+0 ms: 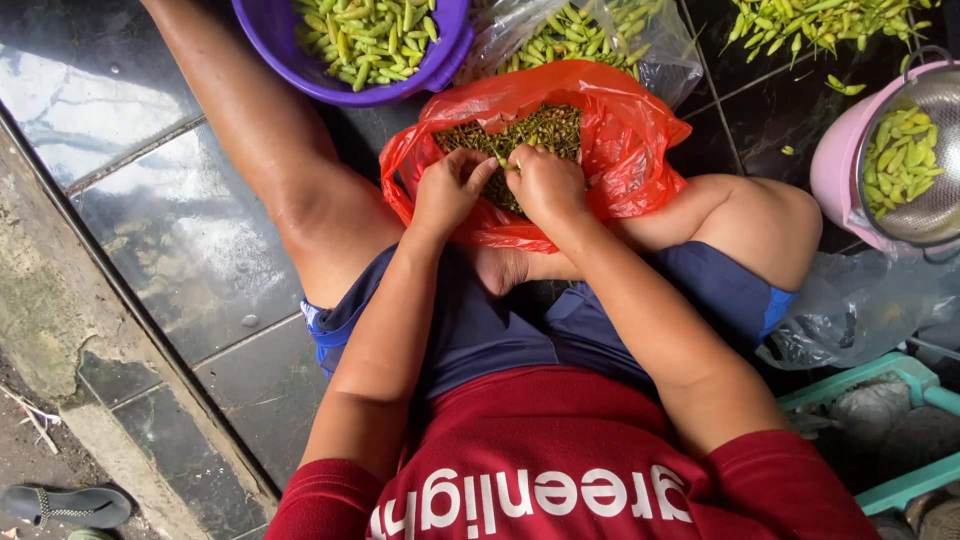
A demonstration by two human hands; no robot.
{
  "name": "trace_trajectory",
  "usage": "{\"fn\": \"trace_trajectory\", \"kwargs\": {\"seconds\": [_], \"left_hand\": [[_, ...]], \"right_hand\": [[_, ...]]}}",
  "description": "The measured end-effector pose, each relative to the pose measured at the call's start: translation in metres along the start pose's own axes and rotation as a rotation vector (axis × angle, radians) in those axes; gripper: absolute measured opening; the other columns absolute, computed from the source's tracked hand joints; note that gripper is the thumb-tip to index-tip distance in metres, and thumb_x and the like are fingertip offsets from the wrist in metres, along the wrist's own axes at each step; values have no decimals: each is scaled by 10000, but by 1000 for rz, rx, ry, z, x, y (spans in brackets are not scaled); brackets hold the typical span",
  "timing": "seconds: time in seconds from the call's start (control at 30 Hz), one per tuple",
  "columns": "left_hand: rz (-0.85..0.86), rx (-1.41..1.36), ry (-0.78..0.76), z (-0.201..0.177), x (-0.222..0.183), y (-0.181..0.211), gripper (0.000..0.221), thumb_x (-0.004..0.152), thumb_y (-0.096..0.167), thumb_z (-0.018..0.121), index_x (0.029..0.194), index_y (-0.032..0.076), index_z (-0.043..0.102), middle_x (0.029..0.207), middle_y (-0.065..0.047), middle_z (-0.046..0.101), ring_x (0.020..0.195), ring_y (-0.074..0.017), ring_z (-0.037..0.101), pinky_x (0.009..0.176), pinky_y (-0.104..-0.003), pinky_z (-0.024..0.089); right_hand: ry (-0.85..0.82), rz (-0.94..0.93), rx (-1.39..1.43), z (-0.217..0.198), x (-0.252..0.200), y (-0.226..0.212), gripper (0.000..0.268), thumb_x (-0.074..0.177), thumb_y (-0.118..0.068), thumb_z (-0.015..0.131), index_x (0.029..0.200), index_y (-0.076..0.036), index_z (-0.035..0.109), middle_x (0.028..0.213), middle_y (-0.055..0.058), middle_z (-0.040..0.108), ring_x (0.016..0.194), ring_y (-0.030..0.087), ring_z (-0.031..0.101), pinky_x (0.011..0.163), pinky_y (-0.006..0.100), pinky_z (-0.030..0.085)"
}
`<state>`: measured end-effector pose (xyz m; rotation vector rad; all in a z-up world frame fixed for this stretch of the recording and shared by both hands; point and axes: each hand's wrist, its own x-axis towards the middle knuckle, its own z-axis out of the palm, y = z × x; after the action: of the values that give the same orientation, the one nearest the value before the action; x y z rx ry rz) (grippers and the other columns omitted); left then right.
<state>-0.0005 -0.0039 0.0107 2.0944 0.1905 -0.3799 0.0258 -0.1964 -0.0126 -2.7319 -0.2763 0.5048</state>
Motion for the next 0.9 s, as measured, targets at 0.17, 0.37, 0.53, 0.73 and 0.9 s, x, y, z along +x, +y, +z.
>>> {"fn": "trace_trajectory", "kwargs": {"seconds": [0.17,0.37,0.53,0.73,0.9], "left_hand": [[-11,-195,3,16,1,-10,220,955,405,727,975,188,759,766,-14,749,836,-201,725,815,-358,556],[70,-344,8,19,-5,-16,185,975,301,741,932,121,745,724,-42,705,773,-158,659,783,-325,536],[130,-470,-10,23,-10,-3,163,961,232,770,914,80,732,734,-39,664,764,-120,591,761,-264,511],[181,-372,73,29,-7,-17,194,948,235,796,901,54,743,784,-117,579,758,-210,610,736,-342,517],[-35,-702,-28,24,-9,-4,173,950,194,770,849,64,715,634,35,469,604,-70,459,606,-206,394]], "right_hand": [[116,-67,-63,-2,-32,-11,181,949,-343,620,1074,-219,662,1007,53,713,897,340,748,775,536,606],[167,-152,-10,-24,-56,-21,210,961,-384,657,1116,-243,654,1005,35,714,921,325,747,767,505,612],[135,-156,144,-32,-55,-16,210,985,-377,642,1141,-237,662,1058,51,719,994,346,725,812,519,595],[127,-177,78,-27,-52,-6,151,987,-380,648,1085,-266,665,1040,17,708,971,315,727,801,501,599],[209,-248,66,-30,-51,-7,112,996,-397,642,1063,-308,648,976,1,672,927,299,725,767,478,602]]}}
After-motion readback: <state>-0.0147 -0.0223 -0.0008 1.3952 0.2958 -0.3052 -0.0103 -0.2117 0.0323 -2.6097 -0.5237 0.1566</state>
